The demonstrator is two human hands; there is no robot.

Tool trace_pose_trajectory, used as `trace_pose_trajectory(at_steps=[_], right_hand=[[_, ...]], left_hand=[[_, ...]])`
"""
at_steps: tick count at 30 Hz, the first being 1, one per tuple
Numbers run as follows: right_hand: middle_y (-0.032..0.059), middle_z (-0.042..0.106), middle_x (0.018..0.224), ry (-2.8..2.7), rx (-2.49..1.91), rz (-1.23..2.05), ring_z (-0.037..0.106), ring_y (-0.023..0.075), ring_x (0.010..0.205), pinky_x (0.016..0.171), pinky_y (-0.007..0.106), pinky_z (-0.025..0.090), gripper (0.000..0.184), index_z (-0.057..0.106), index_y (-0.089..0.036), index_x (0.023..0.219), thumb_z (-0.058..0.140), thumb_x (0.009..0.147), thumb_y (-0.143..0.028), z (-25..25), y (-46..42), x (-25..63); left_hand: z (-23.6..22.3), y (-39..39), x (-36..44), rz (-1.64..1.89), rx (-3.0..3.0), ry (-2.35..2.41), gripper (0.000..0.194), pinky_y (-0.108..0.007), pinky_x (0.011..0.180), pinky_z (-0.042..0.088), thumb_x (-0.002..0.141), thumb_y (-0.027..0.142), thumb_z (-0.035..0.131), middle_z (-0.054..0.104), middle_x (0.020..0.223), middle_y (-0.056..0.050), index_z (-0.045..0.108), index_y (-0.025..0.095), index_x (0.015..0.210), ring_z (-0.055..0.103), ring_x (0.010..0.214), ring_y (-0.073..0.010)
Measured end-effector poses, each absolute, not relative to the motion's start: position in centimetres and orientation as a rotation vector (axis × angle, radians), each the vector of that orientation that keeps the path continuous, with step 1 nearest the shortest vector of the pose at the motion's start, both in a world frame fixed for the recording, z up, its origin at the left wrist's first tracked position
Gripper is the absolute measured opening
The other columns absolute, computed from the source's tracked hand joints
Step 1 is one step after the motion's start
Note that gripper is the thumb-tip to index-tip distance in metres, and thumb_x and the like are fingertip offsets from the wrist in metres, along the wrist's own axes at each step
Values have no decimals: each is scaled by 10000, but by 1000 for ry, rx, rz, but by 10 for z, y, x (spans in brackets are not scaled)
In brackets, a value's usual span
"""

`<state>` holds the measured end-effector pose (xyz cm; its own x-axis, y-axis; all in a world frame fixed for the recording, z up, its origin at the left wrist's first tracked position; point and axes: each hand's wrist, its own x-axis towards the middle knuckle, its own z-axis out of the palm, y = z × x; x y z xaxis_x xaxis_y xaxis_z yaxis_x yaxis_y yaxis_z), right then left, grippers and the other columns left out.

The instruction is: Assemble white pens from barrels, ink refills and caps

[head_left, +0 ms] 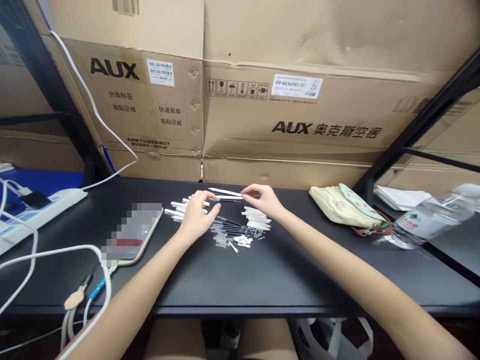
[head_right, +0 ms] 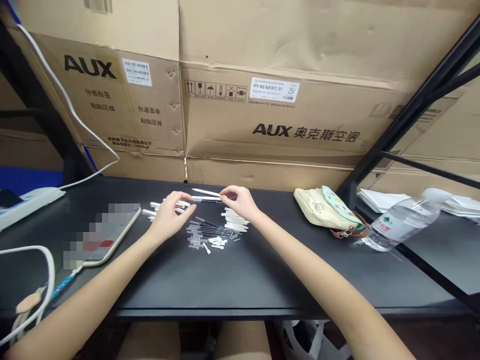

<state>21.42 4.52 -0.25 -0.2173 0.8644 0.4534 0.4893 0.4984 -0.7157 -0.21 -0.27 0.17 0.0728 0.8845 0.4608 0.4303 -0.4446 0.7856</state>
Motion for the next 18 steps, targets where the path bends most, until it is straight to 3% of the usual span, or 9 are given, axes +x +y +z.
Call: trace_pose_trajectory(at_steps=[4, 7, 18], right_hand=[[7, 609, 617, -2060, -934, 438, 514, 110, 524, 522, 232, 419, 152, 661, -169, 745, 619, 779, -311, -7, -2, 217], [-29, 523, 499, -2265, -796, 405, 437, 87, 449, 480, 217, 357, 172, 639, -167, 730, 624, 800, -323, -18, -28, 212], [10, 572, 546, -2527, -1093, 60, 434, 99, 460, 482, 257, 238, 278, 532, -173, 590, 528, 859, -244, -35, -52, 198]], left_hand=[[12, -11, -5, 739, 2236, 941, 139, -277, 734, 428, 738, 323, 662, 611, 759, -19, 651, 184, 734, 565, 763, -175], [19, -14, -10, 498, 2349, 909, 126, -259, 695, 399, 706, 319, 711, 581, 755, -16, 685, 195, 704, 542, 754, -171], [11, -14, -10, 282, 2441, 925, 25, -257, 721, 376, 716, 238, 693, 590, 781, -16, 708, 218, 716, 533, 797, -179]])
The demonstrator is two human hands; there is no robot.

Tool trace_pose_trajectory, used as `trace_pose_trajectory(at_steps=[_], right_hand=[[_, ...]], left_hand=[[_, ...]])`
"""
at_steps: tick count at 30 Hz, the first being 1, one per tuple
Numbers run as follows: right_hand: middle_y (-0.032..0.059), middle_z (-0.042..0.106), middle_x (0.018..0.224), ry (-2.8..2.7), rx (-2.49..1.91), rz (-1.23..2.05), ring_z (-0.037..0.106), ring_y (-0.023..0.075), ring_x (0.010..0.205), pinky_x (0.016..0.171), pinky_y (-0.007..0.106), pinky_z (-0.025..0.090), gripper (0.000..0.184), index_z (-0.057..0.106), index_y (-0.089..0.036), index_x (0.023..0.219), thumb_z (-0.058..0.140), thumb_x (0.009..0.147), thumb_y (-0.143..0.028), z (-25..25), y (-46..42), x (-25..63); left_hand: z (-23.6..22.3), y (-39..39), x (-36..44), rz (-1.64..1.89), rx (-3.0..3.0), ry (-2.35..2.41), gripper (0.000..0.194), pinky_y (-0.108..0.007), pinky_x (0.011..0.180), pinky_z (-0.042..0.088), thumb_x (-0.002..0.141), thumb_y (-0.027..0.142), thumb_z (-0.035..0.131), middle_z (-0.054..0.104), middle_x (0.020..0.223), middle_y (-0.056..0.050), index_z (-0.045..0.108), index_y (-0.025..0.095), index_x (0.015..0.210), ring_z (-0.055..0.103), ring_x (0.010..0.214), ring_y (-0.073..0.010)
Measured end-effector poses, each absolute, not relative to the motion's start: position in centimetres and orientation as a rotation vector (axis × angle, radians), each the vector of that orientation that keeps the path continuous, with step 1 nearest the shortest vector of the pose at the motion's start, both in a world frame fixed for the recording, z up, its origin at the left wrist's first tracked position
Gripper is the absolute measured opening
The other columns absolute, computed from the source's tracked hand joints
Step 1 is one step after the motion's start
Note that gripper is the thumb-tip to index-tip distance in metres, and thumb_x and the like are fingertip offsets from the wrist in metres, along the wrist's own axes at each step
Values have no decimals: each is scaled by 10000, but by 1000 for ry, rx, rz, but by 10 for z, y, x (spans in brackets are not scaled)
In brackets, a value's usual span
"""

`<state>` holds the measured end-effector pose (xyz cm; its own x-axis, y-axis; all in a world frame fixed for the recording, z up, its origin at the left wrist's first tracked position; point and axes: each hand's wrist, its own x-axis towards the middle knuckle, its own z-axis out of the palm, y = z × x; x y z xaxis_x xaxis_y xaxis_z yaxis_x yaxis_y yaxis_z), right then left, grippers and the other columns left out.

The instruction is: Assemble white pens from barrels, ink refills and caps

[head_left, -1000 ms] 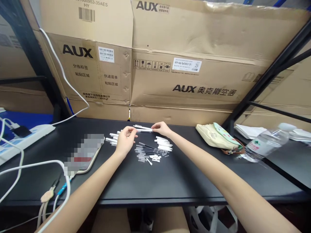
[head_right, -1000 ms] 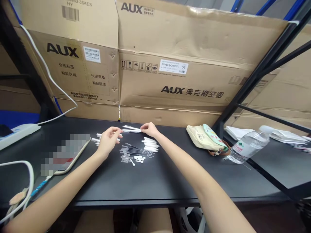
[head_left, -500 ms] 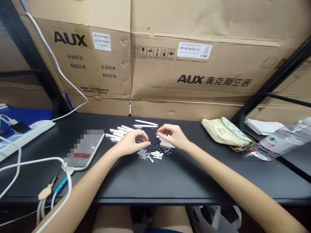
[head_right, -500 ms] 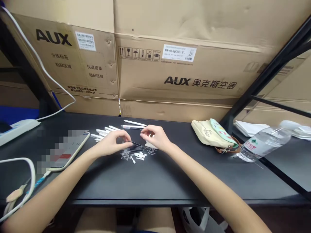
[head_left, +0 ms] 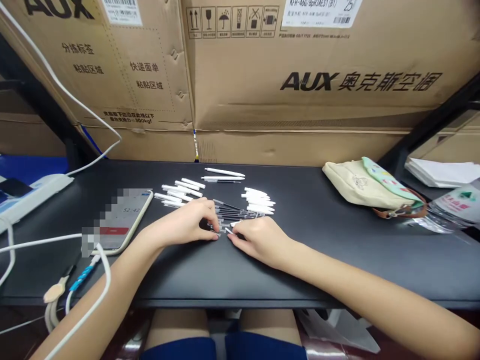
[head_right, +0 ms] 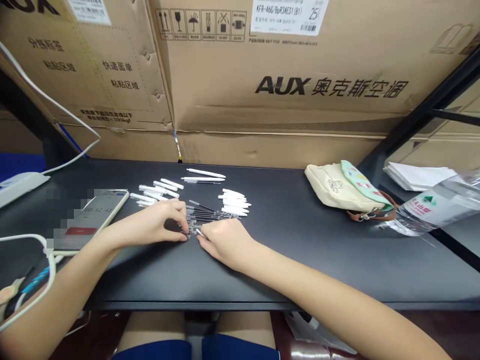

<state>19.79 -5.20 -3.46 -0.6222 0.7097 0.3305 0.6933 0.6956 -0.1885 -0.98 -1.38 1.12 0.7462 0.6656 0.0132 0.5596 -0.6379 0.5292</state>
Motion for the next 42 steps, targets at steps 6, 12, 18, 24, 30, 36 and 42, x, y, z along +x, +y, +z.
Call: trace_pose_trajectory(at_steps=[6, 12, 18, 24, 30, 36, 42], right_hand=[[1, 567, 561, -2215, -1076, 253, 469, 106, 494, 494, 235, 326, 207, 584, -179, 699, 516, 875, -263, -26, -48, 206], [12, 618, 675, -1733, -1057, 940, 567, 108, 520, 467, 229, 445, 258, 555, -177, 768, 568, 835, -426, -15, -36, 214], [-9, 603, 573, -1391, -943, 1306, 544, 91, 459, 413, 216, 481, 293, 618, -148, 705, 772, 634, -387, -12, -31, 214], [-2, 621, 611, -1362, -905, 1335, 562, 89, 523, 479, 215, 519, 234, 693, -146, 759, 778, 632, -323, -14, -28, 216], [12, 643, 687, -1352, -892, 1325, 582, 100, 576, 555, 244, 529, 230, 695, -150, 762, 770, 643, -332, -15, -27, 216], [8, 623, 654, -1550, -909, 1286, 571, 109, 571, 596, 269, 496, 211, 681, -142, 748, 736, 687, -336, -12, -25, 223], [18, 642, 690, -1761, -872, 1264, 582, 124, 602, 586, 276, 492, 179, 696, -157, 772, 704, 726, -331, -9, -29, 223]], left_hand=[[17, -17, -8, 251, 2401, 898, 121, -262, 753, 402, 781, 283, 625, 608, 795, -30, 704, 211, 722, 550, 828, -185], [18, -18, 1, 625, 1936, 872, 191, -278, 718, 494, 782, 379, 608, 675, 910, -54, 698, 211, 790, 614, 821, -188], [9, -18, 15, 695, 1526, 906, 211, -203, 467, 462, 723, 372, 683, 694, 747, -80, 685, 161, 732, 589, 561, -130], [3, -18, 18, 695, 1408, 903, 235, -233, 560, 531, 699, 340, 727, 712, 827, -106, 683, 155, 838, 653, 683, -166], [1, -18, 18, 676, 1405, 901, 271, -255, 584, 555, 695, 357, 734, 712, 834, -112, 685, 150, 863, 670, 715, -185], [1, -19, 18, 615, 1395, 879, 317, -258, 614, 555, 683, 382, 744, 708, 817, -100, 668, 133, 865, 662, 722, -170], [1, -20, 20, 565, 1410, 854, 305, -224, 614, 535, 702, 347, 743, 697, 810, -77, 643, 116, 875, 655, 727, -145]])
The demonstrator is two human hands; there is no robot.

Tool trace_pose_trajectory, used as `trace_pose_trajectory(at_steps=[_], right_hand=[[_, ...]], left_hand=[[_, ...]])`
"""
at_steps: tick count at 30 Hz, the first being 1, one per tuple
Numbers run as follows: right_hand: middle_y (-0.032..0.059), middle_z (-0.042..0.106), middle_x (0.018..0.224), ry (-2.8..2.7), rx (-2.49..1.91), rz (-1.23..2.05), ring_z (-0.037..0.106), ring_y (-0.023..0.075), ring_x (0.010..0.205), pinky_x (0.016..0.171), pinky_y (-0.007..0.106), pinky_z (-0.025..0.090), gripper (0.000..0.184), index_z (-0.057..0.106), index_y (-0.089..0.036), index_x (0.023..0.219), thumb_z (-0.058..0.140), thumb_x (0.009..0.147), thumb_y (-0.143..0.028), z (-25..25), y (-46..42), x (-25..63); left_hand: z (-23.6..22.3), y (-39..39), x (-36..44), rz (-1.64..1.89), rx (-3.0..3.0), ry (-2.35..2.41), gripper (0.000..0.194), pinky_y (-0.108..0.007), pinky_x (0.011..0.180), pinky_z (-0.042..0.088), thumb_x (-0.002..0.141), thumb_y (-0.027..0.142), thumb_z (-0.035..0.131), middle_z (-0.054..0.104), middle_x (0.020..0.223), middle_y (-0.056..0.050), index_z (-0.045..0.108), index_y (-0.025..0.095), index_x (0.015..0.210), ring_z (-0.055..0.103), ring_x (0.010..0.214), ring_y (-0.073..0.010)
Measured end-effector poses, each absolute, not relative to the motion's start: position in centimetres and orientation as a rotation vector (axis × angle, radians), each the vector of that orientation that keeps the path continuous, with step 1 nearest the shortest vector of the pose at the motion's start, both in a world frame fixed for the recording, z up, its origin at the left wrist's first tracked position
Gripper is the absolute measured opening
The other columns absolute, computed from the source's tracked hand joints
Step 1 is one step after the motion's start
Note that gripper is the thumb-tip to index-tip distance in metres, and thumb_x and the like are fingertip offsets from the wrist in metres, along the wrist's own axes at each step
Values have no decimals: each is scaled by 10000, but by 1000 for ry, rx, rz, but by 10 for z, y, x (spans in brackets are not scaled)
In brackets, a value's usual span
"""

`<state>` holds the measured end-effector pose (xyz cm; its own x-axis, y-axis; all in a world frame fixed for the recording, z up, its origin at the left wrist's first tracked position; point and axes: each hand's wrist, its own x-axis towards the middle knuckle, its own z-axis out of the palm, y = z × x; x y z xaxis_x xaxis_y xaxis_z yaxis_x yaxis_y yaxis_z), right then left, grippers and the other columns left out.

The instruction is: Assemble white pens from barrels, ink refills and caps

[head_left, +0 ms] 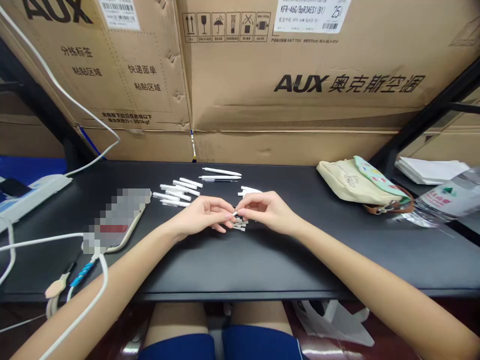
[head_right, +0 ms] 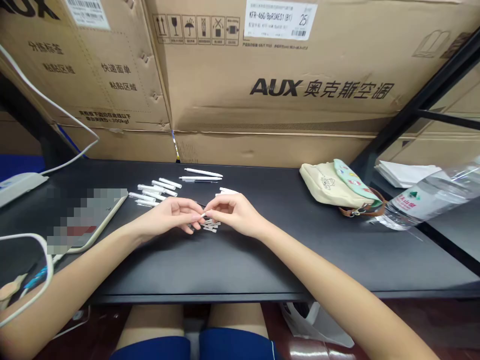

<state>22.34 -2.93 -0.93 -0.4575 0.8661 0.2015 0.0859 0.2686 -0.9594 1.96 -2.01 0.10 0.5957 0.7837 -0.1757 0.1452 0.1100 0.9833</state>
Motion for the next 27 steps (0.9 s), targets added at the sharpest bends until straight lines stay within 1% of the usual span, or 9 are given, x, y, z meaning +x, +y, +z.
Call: trace_pose_trajectory(at_steps=[3, 7, 11, 16, 23, 27], right_hand=[[18, 675, 700, -1622, -846, 1353, 620, 130, 607, 608, 285, 519, 204, 688, -169, 844, 718, 717, -326, -14, -31, 218], [36, 697, 709, -1445, -830, 1458, 646, 130, 617, 634, 284, 540, 218, 687, -153, 782, 720, 715, -358, -19, -29, 214], [34, 699, 720, -1462, -825, 1479, 650, 120, 641, 629, 251, 537, 183, 708, -156, 781, 715, 729, -331, -20, -28, 215], [21, 690, 727, -1476, -815, 1494, 632, 106, 629, 629, 247, 534, 174, 721, -166, 799, 722, 723, -322, -19, -27, 217], [14, 672, 726, -1534, -810, 1472, 625, 115, 669, 646, 256, 532, 171, 728, -175, 820, 712, 731, -320, -15, -29, 218], [9, 667, 730, -1550, -796, 1458, 625, 117, 677, 643, 257, 528, 174, 730, -183, 836, 704, 739, -325, -15, -29, 218]], left_hand=[[1, -20, 20, 596, 1403, 832, 294, -234, 619, 530, 701, 344, 748, 696, 787, -63, 588, 128, 819, 662, 738, -154], [0, -20, 19, 634, 1420, 827, 311, -246, 630, 525, 716, 348, 737, 693, 789, -53, 509, 145, 769, 672, 781, -174], [0, -21, 18, 639, 1446, 823, 324, -238, 615, 524, 715, 340, 738, 688, 768, -47, 478, 151, 753, 673, 762, -168], [1, -22, 18, 624, 1402, 790, 358, -244, 620, 529, 720, 335, 737, 707, 819, -79, 427, 156, 723, 683, 783, -181], [2, -22, 17, 599, 1356, 768, 351, -234, 623, 524, 729, 311, 733, 718, 848, -86, 416, 160, 728, 688, 777, -175], [1, -22, 17, 590, 1339, 747, 347, -225, 620, 522, 743, 305, 723, 716, 829, -67, 407, 163, 719, 687, 783, -171]])
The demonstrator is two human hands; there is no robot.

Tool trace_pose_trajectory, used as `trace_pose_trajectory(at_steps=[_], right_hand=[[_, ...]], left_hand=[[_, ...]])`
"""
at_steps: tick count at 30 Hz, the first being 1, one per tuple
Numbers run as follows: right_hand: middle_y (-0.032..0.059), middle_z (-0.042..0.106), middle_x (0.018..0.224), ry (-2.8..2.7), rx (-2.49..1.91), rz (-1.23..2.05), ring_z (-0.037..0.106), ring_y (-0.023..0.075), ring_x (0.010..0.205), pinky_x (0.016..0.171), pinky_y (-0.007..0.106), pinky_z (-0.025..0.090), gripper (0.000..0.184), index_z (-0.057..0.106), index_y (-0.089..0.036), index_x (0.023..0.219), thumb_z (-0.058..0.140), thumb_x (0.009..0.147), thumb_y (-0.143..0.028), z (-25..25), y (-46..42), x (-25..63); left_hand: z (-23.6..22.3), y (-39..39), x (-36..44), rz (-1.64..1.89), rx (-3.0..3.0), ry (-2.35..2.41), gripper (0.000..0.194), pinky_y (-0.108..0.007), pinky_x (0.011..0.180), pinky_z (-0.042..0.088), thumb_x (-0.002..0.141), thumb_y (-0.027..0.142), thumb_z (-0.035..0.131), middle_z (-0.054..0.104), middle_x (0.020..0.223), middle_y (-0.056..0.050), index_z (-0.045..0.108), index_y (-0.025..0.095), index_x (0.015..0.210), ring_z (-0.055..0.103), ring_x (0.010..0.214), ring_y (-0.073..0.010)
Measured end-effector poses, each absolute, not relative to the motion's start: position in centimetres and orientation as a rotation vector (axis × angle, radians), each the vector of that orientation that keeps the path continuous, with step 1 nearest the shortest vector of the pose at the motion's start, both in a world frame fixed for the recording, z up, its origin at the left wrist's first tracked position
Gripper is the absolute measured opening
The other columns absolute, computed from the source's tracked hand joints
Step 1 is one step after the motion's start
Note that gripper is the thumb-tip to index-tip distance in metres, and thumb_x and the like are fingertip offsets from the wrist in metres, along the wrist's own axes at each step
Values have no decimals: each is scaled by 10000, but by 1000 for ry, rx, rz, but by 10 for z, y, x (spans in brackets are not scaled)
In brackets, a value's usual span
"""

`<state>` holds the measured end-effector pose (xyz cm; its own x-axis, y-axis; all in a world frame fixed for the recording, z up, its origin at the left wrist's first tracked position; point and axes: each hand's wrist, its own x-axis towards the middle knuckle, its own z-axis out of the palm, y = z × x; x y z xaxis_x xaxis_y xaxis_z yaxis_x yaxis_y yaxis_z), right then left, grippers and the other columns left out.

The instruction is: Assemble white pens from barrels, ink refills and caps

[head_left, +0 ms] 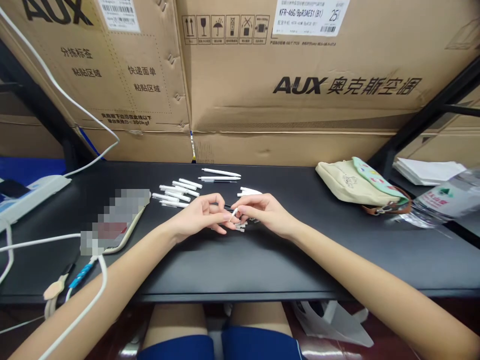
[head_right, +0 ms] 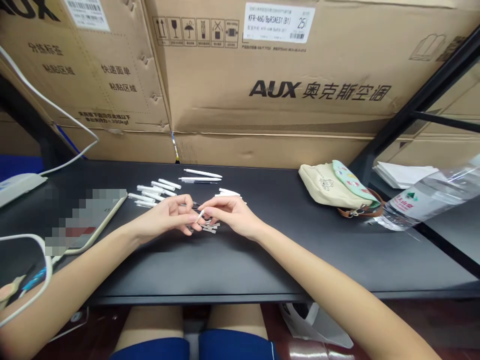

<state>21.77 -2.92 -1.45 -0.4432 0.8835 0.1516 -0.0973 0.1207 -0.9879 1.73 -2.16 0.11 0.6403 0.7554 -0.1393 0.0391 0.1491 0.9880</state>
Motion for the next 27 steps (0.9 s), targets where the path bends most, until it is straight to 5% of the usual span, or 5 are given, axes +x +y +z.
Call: trace_pose_trajectory(at_steps=[27], right_hand=[[23, 687, 751, -1457, -790, 1526, 620, 109, 645, 629, 254, 522, 190, 728, -182, 826, 742, 701, -325, -21, -27, 217]], left_hand=[[1, -23, 19, 602, 1326, 770, 375, -217, 592, 512, 690, 266, 763, 677, 762, -26, 404, 157, 689, 673, 724, -148]])
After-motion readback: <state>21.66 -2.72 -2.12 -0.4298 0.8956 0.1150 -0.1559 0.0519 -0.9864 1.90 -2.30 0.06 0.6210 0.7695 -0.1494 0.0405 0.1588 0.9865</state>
